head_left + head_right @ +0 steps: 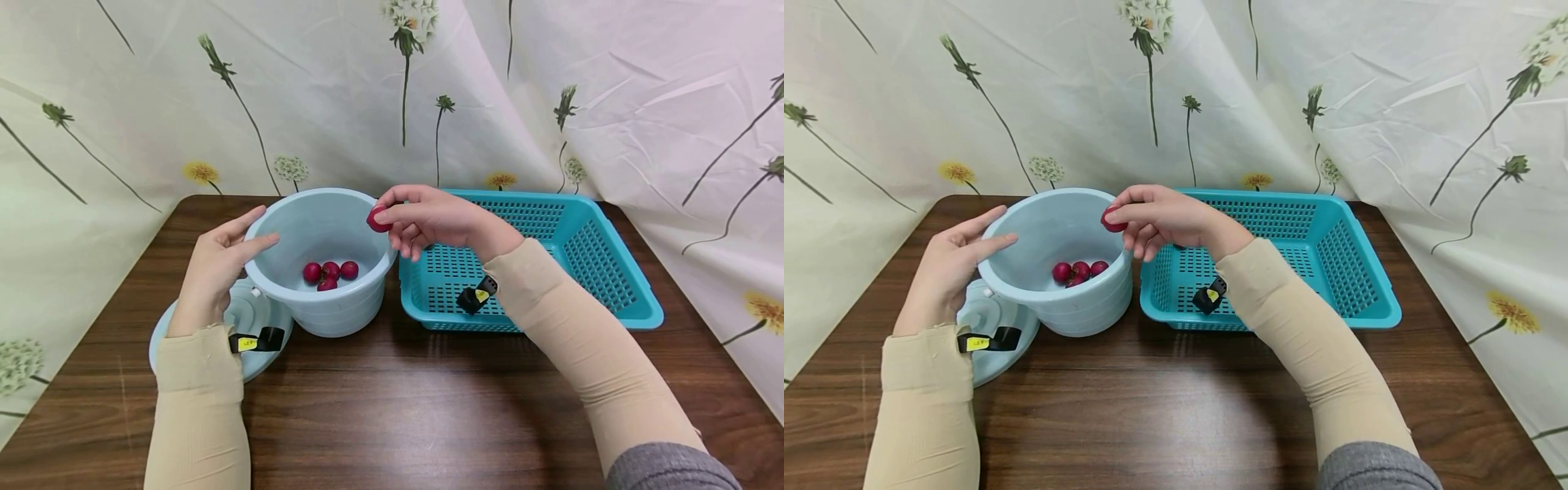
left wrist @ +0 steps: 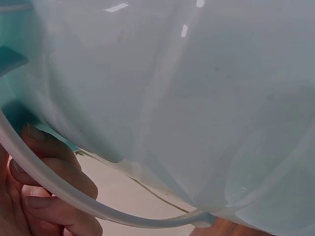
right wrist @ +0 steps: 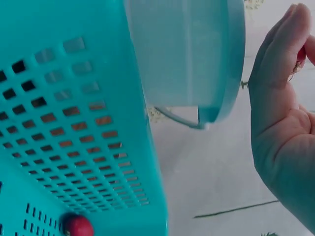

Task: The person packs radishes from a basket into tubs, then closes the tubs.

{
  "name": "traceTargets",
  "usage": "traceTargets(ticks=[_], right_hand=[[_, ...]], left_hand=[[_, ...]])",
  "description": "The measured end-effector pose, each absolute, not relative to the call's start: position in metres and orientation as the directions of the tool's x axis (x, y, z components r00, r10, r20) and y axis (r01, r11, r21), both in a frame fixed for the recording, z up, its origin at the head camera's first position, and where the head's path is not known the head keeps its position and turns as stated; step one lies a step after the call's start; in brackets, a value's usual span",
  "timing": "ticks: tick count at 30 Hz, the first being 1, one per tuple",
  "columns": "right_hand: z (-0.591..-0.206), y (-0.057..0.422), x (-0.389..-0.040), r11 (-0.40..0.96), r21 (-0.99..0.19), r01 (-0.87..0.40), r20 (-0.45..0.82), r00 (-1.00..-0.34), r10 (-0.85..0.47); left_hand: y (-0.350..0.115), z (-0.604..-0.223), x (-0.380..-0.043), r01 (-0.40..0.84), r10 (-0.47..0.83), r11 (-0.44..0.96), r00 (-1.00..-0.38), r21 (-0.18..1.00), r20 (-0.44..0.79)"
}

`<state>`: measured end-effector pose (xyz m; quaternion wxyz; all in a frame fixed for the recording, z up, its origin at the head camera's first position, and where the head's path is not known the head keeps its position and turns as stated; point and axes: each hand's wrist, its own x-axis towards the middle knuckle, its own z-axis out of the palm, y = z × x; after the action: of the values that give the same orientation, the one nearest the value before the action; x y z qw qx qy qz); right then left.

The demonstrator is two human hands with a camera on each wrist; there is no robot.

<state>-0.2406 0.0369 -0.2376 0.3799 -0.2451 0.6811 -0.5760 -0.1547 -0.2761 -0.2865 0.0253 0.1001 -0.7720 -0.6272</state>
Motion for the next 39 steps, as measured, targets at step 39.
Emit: traceTargets(ticks=[39], right_hand=[[-0.241, -0.001, -0.227, 0.293, -0.952, 0.086, -0.28, -0.628, -0.726]], left_hand=[[-0.277, -0.287, -0.155, -0.128, -0.18, 0.194, -0.979, 0.973, -0.093]])
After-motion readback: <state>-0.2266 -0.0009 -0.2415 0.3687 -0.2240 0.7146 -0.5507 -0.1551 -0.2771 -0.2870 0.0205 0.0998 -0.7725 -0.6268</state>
